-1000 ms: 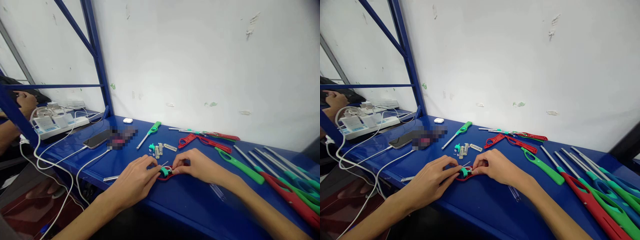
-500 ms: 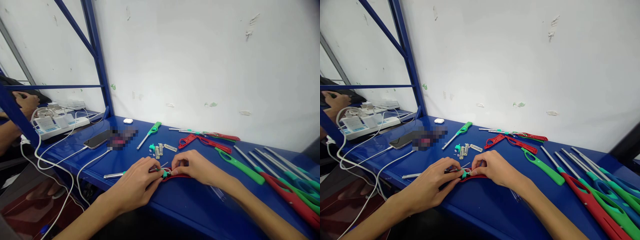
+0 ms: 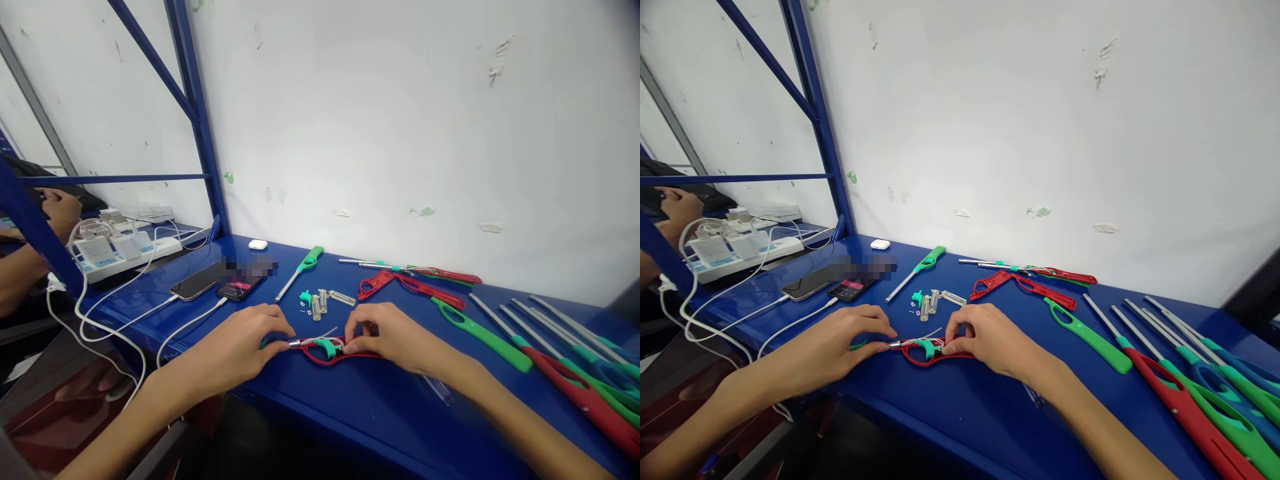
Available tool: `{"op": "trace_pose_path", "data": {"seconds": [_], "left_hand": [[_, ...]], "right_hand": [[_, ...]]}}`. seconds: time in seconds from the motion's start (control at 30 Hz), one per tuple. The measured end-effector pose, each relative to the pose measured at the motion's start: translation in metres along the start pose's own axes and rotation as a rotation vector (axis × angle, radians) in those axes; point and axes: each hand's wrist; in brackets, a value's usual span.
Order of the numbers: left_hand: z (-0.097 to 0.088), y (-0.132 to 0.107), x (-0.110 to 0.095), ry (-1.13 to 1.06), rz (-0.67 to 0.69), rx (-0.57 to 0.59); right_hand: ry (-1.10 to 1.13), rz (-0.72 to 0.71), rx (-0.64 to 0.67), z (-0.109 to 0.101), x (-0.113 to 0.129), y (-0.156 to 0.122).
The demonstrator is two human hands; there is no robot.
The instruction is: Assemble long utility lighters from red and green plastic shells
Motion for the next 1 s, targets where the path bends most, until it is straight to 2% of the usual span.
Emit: {"op": "trace_pose_path", "data": {"seconds": [0.33,0.57,0.67,0.8,1.0], "left_hand": [[0.006,0.008,-0.003,-0.091,0.002,0.001],[0.009,0.005,-0.006,-0.006,0.060,-0.024],[0.011,0.005,-0.006,0.015,0.065,-0.045],[0.013,0.003,-0.005,0.029,0.071,-0.045],[0.020,0.001,-0.002,0.058,0.125,-0.046]], "right_hand": [[-0.009,-0.024,0.008,0.002,-0.003,0.001],[0.013,0.002,0.038,-0.002,0.001,-0.001],[0.029,-0.040,0.022,-0.003,0.002,-0.002],[-0.061,-0.119,-0.145,0.004,-0.003,-0.001],[-0.145,-0.219,-0.080,0.013,-0.007,0.000]]}}
Point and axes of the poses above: each hand's wrist, its own y-axis towards the middle knuckle, its own z-axis out of the palm, x = y × z, and after that the axes turned 1 degree about -z, right-handed
